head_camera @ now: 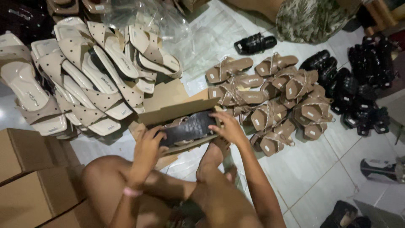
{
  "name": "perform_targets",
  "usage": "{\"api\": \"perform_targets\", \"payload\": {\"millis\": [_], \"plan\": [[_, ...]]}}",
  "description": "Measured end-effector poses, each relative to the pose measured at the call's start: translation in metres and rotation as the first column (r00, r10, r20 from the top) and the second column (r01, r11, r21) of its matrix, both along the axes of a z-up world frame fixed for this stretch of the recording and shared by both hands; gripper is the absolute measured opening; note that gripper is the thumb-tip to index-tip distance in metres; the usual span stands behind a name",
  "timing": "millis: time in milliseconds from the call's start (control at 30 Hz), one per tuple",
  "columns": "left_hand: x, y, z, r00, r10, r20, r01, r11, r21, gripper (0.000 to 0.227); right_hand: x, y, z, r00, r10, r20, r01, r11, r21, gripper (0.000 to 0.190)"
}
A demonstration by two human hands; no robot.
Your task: The person sits on the floor and repeatedly packs pairs of brown sandals into small cardboard boxes. They pick up a pair of sandals, place them inside a box, close the lid, and then move the box aside. This process is repeated multiple times with different pairs of sandals.
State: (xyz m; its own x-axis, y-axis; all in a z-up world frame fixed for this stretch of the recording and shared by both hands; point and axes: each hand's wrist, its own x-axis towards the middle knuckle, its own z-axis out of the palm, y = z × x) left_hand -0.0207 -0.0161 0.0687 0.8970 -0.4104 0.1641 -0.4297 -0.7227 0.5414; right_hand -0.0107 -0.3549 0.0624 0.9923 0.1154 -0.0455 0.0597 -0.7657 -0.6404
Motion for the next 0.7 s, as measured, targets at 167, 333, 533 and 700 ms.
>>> {"api": "perform_targets", "payload": {"millis": [167, 333, 533, 700], "plan": [[-0.034, 0.034, -0.031, 0.930, 0.235, -0.283, -0.348, 0.813, -0.467, 0.062, -0.022, -0.022, -0.015, 0.998, 0.013, -0.054, 0.000, 0.972, 0.234, 0.048], [-0.032, 0.042, -0.065, 0.759, -0.041, -0.650, -0.499, 0.606, -0.619, 0.063, -0.018, -0.037, -0.029, 0.964, 0.059, -0.260, 0.097, 0.830, 0.550, 0.070], [0.007, 0.048, -0.023, 0.875, 0.074, -0.479, -0.296, 0.864, -0.407, 0.065, -0.006, -0.052, -0.018, 0.938, 0.265, -0.225, -0.142, 0.884, 0.446, 0.082], [0.019, 0.043, 0.017, 0.998, -0.022, -0.052, 0.012, 0.980, -0.199, 0.071, 0.008, -0.052, -0.003, 0.927, 0.345, -0.144, -0.329, 0.936, 0.124, 0.084]]}}
